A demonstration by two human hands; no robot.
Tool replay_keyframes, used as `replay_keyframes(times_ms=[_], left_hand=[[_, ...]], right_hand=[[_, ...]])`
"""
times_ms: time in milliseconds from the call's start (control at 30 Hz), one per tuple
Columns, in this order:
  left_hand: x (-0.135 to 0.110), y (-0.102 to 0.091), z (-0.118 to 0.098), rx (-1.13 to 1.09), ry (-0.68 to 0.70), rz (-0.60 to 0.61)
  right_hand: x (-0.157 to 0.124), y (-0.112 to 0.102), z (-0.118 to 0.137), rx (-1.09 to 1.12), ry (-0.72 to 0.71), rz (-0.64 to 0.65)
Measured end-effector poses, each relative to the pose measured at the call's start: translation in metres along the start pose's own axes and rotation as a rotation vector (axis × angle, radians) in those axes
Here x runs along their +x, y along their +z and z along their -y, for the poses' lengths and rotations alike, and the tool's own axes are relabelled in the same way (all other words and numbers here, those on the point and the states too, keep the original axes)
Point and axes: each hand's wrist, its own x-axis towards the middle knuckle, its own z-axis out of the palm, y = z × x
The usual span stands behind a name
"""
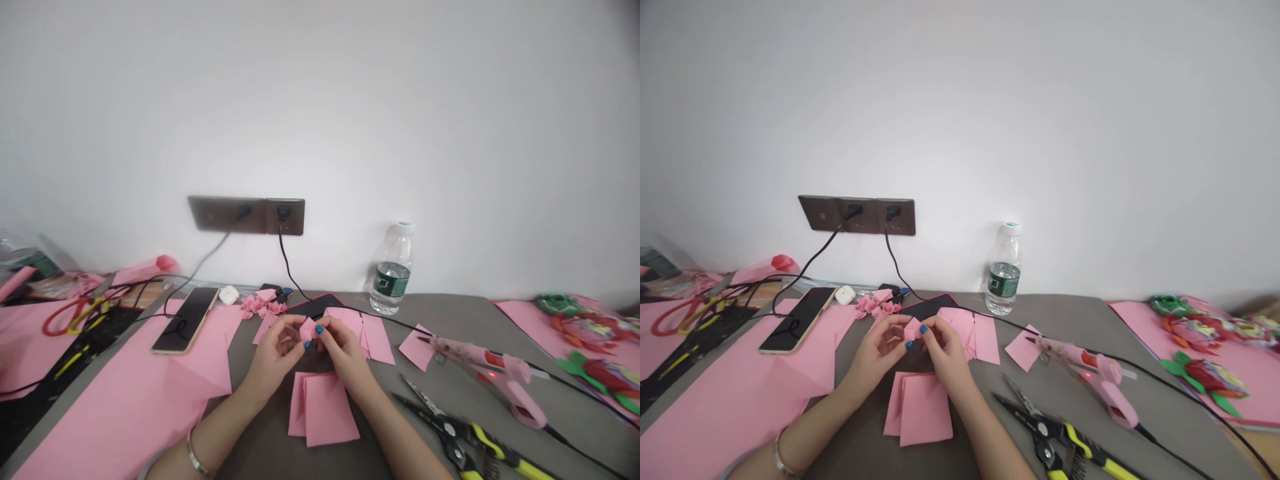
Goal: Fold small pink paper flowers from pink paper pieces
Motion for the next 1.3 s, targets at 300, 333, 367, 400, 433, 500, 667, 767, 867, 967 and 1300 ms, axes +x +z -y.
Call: replay_keyframes(times_ms=[300, 333, 367, 400, 433, 500, 667, 767, 867, 967, 1300], left_hand=[[0.002, -0.001, -0.002, 0.008, -0.047, -0.068], [0.002, -0.001, -0.002, -0.004, -0.048, -0.065], [0.002, -0.001, -0.001, -0.017, -0.046, -0.059], [0.003, 0.000, -0.001, -0.029, -0.040, -0.053], [0.003, 0.000, -0.001, -0.039, -0.035, -0.046], [0.003, 0.000, -0.002, -0.054, -0.042, -0.034], [0.005, -0.001, -0.007, -0.041, -0.146, -0.048], [0.006, -0.003, -0.007, -0.020, -0.155, -0.067], [0.007, -0.003, -0.007, -0.032, -0.154, -0.060], [0.007, -0.001, -0.009, -0.056, -0.168, -0.061], [0.007, 0.000, -0.012, -0.139, -0.249, -0.082]], right_hand=[[-0.002, 0.002, -0.003, 0.087, -0.016, -0.013], [-0.001, 0.002, -0.004, 0.096, -0.019, -0.027], [-0.001, 0.002, -0.005, 0.100, -0.023, -0.040], [-0.001, 0.002, -0.005, 0.096, -0.029, -0.048], [-0.001, 0.002, -0.005, 0.087, -0.037, -0.050], [-0.002, 0.001, -0.004, 0.056, -0.050, -0.044], [-0.006, 0.004, 0.005, -0.079, -0.083, 0.026], [-0.008, 0.005, 0.007, -0.208, -0.137, 0.023], [-0.008, 0.005, 0.006, -0.296, -0.198, -0.014], [-0.007, 0.003, 0.004, -0.326, -0.234, -0.019], [-0.010, 0.004, 0.009, -0.376, -0.301, 0.027]])
